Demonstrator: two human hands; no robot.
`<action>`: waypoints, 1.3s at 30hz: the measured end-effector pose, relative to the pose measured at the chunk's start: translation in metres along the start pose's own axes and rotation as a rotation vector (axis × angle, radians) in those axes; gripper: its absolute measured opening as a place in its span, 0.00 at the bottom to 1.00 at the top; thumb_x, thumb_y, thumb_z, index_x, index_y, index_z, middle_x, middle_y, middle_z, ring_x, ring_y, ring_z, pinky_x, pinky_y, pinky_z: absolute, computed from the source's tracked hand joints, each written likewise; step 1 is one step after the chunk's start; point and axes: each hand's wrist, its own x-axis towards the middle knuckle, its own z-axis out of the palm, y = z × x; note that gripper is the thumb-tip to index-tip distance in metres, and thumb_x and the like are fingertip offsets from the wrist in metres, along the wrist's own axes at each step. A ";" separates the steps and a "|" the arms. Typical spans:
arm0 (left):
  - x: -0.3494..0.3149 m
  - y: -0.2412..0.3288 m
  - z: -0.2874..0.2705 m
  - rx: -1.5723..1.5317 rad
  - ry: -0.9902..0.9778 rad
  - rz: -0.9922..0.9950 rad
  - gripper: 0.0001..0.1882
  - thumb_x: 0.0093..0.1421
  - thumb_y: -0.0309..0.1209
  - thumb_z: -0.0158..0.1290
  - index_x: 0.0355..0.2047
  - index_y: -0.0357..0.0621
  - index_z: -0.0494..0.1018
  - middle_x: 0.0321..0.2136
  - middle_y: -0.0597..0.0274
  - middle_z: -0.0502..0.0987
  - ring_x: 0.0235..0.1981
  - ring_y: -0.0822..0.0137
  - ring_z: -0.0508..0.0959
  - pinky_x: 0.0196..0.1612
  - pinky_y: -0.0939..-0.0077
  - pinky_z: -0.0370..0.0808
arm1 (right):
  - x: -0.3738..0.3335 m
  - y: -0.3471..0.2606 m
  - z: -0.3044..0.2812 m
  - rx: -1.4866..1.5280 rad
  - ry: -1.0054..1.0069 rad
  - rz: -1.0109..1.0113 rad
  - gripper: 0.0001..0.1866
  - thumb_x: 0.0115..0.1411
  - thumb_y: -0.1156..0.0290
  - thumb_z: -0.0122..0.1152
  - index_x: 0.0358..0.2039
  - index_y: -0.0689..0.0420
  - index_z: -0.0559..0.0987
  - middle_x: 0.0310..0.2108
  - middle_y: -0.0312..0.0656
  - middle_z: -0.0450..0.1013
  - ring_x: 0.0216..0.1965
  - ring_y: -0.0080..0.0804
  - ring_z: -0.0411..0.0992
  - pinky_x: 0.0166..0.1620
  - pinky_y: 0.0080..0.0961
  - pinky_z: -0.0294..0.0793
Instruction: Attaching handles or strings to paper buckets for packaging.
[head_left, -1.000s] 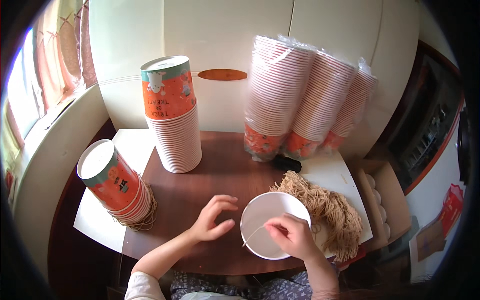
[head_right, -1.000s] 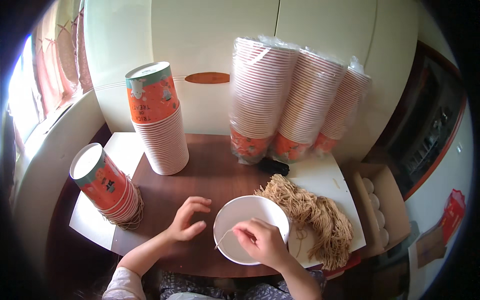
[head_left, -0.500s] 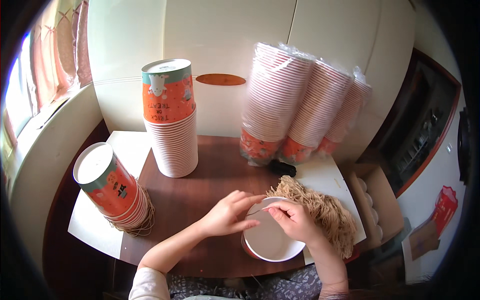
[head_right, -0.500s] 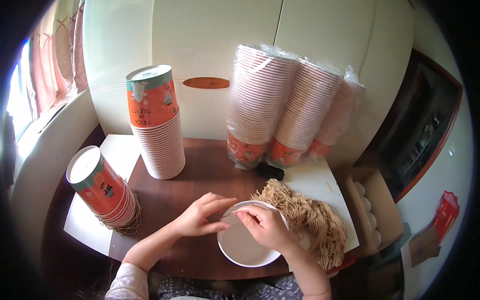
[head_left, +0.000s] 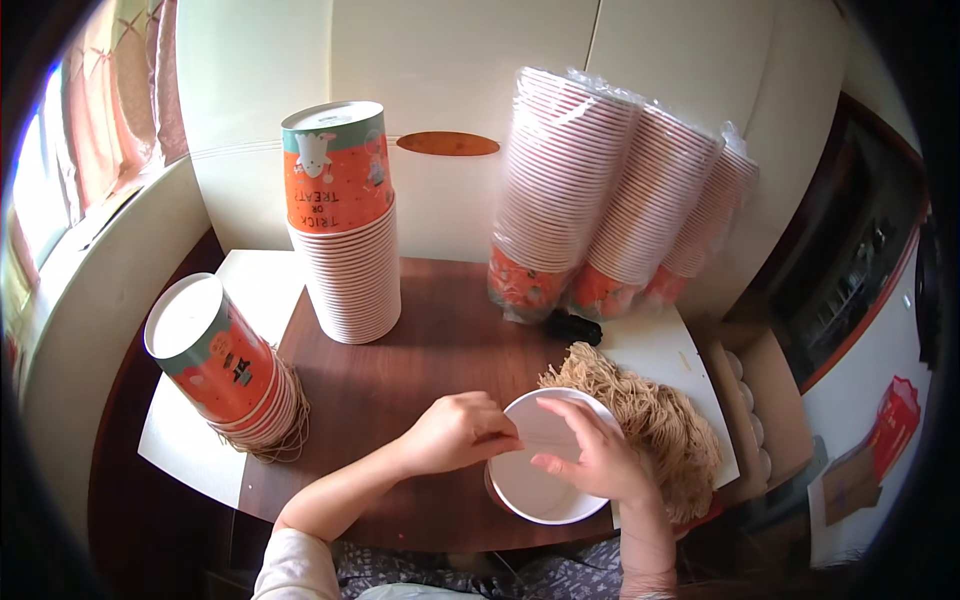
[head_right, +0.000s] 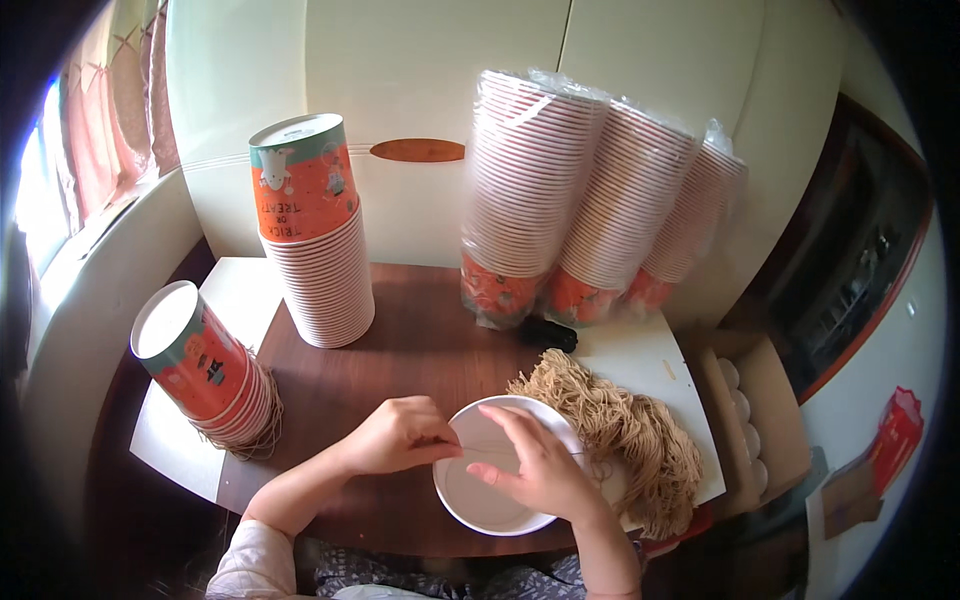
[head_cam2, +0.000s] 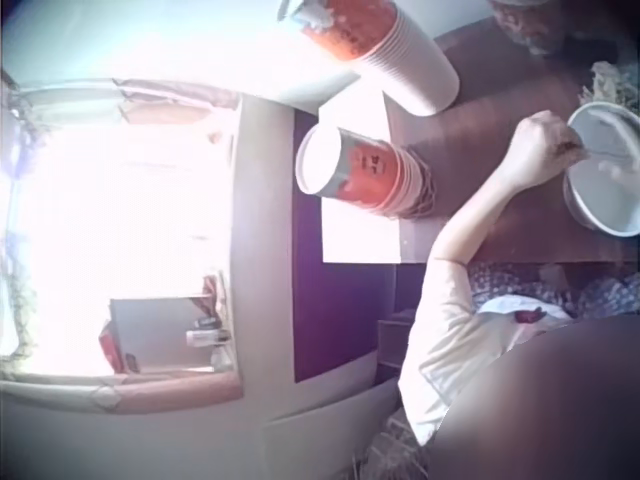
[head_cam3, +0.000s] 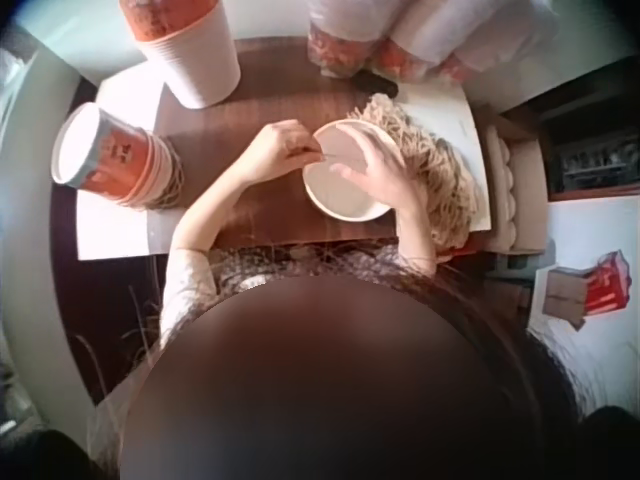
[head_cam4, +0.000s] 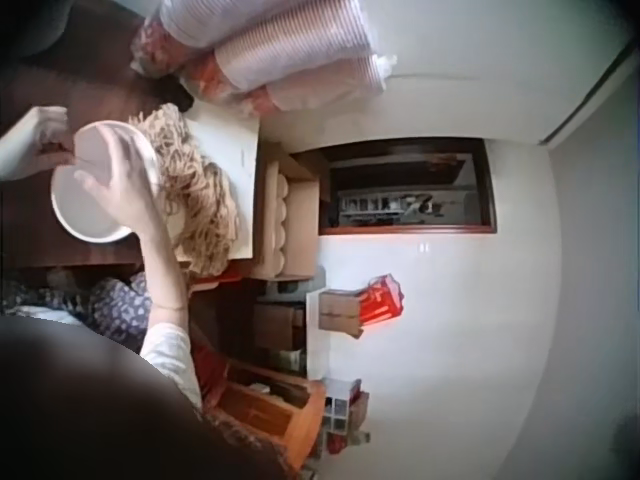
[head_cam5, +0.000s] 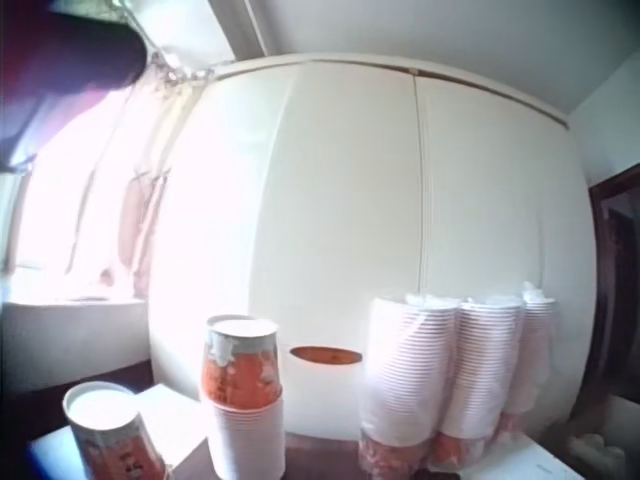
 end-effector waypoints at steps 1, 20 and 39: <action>-0.001 -0.001 0.007 0.049 0.017 0.077 0.06 0.47 0.31 0.58 0.25 0.43 0.75 0.20 0.62 0.72 0.26 0.62 0.73 0.30 0.69 0.72 | 0.001 0.005 0.008 0.173 0.079 -0.155 0.25 0.55 0.66 0.59 0.50 0.63 0.65 0.42 0.47 0.69 0.43 0.31 0.70 0.45 0.27 0.69; 0.000 -0.012 -0.010 -0.202 -0.201 -0.387 0.17 0.51 0.23 0.47 0.43 0.35 0.66 0.26 0.51 0.77 0.26 0.60 0.78 0.31 0.72 0.74 | 0.013 0.015 0.017 -0.028 -0.053 0.054 0.05 0.51 0.70 0.56 0.27 0.58 0.77 0.24 0.43 0.74 0.25 0.37 0.73 0.30 0.27 0.71; -0.005 -0.017 -0.007 -0.188 -0.299 -0.401 0.12 0.50 0.28 0.52 0.35 0.36 0.71 0.27 0.50 0.77 0.29 0.58 0.78 0.33 0.71 0.75 | 0.029 0.013 0.031 0.050 -0.237 0.109 0.09 0.50 0.69 0.55 0.29 0.58 0.78 0.25 0.44 0.75 0.26 0.36 0.74 0.32 0.28 0.72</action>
